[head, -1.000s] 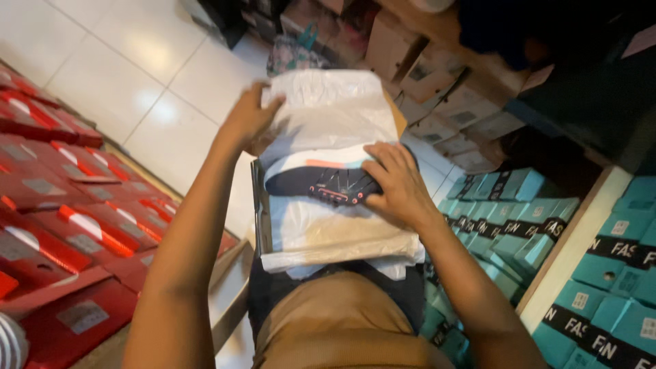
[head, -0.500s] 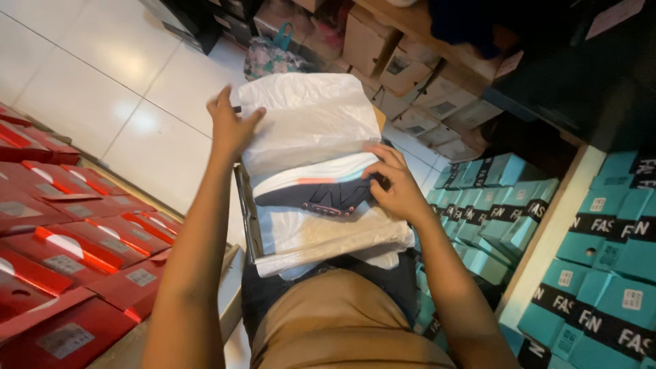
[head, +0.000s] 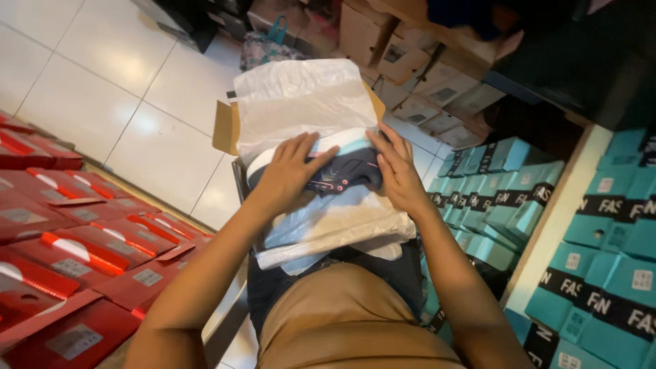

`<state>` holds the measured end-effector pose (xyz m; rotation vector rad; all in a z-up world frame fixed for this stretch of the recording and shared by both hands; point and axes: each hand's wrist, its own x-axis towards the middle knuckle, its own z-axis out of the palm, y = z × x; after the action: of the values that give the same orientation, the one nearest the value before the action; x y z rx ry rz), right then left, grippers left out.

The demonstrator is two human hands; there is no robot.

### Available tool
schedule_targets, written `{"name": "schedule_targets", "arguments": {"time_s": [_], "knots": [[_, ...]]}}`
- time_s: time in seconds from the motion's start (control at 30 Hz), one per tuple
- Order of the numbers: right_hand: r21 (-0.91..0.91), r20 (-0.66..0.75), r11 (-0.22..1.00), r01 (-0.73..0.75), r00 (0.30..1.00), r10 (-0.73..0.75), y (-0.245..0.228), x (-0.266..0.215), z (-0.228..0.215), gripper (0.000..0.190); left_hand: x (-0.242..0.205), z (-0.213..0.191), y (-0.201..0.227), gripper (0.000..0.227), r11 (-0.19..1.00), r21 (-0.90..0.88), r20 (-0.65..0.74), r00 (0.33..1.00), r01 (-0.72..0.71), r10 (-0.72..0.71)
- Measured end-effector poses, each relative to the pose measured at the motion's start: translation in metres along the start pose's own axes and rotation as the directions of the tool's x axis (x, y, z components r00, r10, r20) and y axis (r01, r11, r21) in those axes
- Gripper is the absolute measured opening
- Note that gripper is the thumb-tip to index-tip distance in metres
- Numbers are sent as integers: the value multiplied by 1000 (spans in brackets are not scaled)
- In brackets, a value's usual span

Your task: The person opens a shoebox, removes a sneaker, and wipes it with a blue cloth. They then place the shoe back in the box, cover it with tissue, and close the box.

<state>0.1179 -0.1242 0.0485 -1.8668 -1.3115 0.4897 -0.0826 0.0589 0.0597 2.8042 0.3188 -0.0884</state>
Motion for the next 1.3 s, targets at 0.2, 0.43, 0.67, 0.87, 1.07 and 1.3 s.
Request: {"name": "schedule_targets", "arguments": {"time_s": [0.2, 0.43, 0.67, 0.87, 1.07, 1.3], "knots": [[155, -97, 987, -39, 994, 55, -9, 0, -2, 46, -4, 9, -10, 83, 997, -40, -122, 990, -73, 67], [435, -207, 900, 24, 975, 74, 10, -9, 2, 84, -27, -14, -1, 65, 866, -455, -423, 906, -209, -4], [180, 140, 982, 53, 987, -79, -23, 7, -12, 125, -19, 44, 10, 53, 381, -900, -385, 800, -214, -460], [467, 279, 843, -267, 949, 146, -26, 16, 7, 123, -16, 75, 15, 59, 238, -946, -313, 805, -220, -504], [343, 119, 939, 18, 991, -63, -26, 62, -36, 89, -43, -28, 52, 67, 477, -857, 174, 981, 196, -90], [237, 518, 961, 143, 819, -249, -66, 90, -48, 67, -51, 7, 64, 61, 716, -669, 476, 855, 200, 206]]}}
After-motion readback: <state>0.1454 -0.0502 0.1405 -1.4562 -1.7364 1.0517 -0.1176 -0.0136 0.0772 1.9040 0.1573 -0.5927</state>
